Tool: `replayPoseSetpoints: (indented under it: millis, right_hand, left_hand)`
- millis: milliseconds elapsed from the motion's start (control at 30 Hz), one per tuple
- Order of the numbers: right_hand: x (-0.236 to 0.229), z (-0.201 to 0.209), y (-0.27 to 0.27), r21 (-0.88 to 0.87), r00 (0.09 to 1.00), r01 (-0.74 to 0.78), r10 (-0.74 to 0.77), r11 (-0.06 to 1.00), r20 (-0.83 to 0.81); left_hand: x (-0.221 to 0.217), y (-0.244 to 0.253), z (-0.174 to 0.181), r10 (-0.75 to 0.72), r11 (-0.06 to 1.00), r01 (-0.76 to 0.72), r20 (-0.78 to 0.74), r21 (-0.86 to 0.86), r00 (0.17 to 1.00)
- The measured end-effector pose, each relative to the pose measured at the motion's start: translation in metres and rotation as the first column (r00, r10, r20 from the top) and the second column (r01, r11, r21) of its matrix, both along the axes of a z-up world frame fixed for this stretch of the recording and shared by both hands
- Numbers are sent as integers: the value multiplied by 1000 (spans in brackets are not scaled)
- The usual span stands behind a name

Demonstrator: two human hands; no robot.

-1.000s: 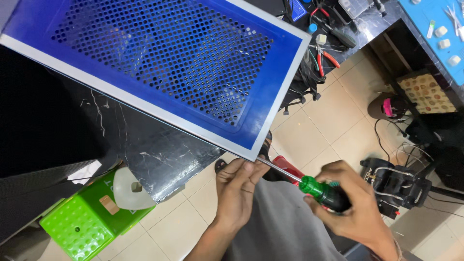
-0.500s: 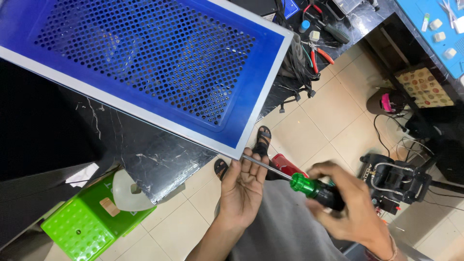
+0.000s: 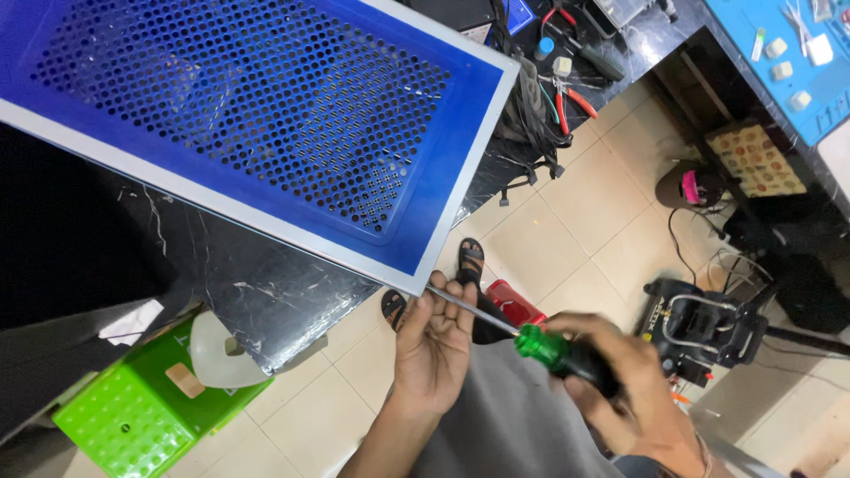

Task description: The person uses a screwdriver to remove screws from the side of a blue electronic device, then flips the device over to remove screws from the perforated back panel. The person then reattaches the side panel and tightens the screws.

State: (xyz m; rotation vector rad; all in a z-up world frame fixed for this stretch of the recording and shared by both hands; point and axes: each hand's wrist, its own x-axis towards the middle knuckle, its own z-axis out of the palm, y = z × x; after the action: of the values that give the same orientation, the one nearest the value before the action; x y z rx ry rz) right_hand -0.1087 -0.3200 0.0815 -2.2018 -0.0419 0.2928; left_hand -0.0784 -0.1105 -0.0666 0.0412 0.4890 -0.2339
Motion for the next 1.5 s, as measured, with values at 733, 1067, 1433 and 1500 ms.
replayPoseSetpoints:
  millis: [733, 1067, 1433, 1500]
  right_hand:
    - [9, -45, 11, 212, 988, -155, 147, 965, 55]
    - [28, -27, -16, 834, 736, -41, 581, 550, -347]
    - [29, -45, -30, 734, 846, 333, 157, 592, -510]
    - [32, -44, -30, 676, 867, 348, 51, 650, -495]
  left_hand:
    - [-7, -16, 13, 168, 981, -158, -79, 115, 983]
    - [-6, -18, 15, 133, 980, -101, -192, 172, 972]
    - [-4, -18, 3, 163, 961, -137, -90, 239, 983]
    - [-6, -19, -7, 183, 953, -148, -110, 265, 977]
